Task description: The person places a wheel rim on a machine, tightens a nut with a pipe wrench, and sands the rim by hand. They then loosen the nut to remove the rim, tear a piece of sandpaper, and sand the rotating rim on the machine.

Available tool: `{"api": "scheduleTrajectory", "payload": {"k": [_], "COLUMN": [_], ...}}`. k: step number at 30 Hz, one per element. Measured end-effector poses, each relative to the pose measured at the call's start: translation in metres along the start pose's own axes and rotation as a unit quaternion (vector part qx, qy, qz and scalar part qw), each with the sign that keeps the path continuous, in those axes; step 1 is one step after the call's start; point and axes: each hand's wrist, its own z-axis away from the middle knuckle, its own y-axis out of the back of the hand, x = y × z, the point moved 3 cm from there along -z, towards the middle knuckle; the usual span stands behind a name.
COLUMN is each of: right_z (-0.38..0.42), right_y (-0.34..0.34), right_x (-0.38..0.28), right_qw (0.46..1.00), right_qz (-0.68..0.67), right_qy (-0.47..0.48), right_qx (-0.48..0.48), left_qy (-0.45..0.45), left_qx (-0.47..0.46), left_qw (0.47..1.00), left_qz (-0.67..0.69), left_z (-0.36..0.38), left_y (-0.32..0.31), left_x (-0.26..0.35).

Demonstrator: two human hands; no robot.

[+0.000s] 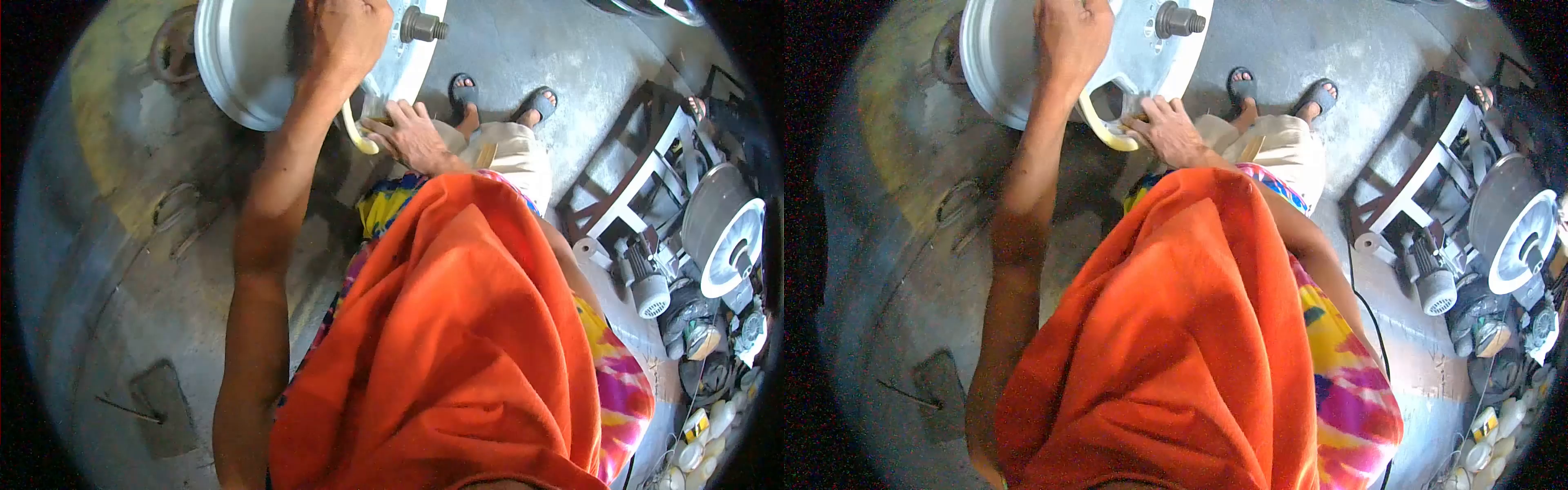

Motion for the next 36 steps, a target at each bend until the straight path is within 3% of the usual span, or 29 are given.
{"api": "scheduleTrajectory", "payload": {"k": [2, 5, 11, 15, 18, 21, 25, 28, 31, 35, 36], "right_z": [0.003, -0.017, -0.006, -0.002, 0.007, -0.013, -0.006, -0.021, -0.019, -0.006, -0.016], "right_y": [0.003, 0.016, 0.021, 0.014, 0.014, 0.032, 0.014, 0.033, 0.012, 0.027, 0.039], "right_x": [0.008, 0.009, -0.002, -0.002, 0.002, 0.003, -0.008, -0.008, -0.017, -0.005, -0.006], "right_qw": [0.994, 0.989, 0.989, 0.991, 0.986, 0.991, 0.993, 0.993, 0.997, 0.993, 0.994], "right_qz": [0.089, 0.145, 0.131, 0.129, 0.146, 0.134, 0.096, 0.114, 0.068, 0.107, 0.095], "right_qy": [0.048, 0.012, 0.073, -0.007, 0.077, -0.013, 0.065, 0.007, 0.021, 0.051, 0.002], "right_qx": [0.031, 0.031, -0.013, 0.030, 0.020, -0.001, 0.018, 0.029, 0.012, 0.027, 0.047], "left_qy": [-0.031, -0.043, -0.031, -0.054, -0.050, -0.062, -0.062, -0.044, -0.047, -0.059, -0.056], "left_qx": [0.016, 0.011, -0.006, 0.013, 0.010, 0.021, 0.015, -0.003, 0.005, 0.012, 0.011], "left_qw": [0.999, 0.998, 0.999, 0.998, 0.999, 0.998, 0.998, 0.999, 0.999, 0.998, 0.998], "left_qz": [0.023, 0.039, 0.034, 0.018, 0.013, 0.010, 0.008, 0.009, 0.004, 0.007, 0.008], "left_z": [0.000, 0.001, -0.006, -0.008, -0.010, -0.014, -0.019, -0.016, -0.014, -0.017, -0.015], "left_y": [-0.004, 0.002, 0.000, -0.004, -0.007, -0.010, -0.006, -0.008, -0.010, -0.008, -0.009], "left_x": [0.001, 0.006, 0.005, 0.000, -0.002, -0.006, -0.001, -0.002, -0.002, 0.001, 0.000]}}
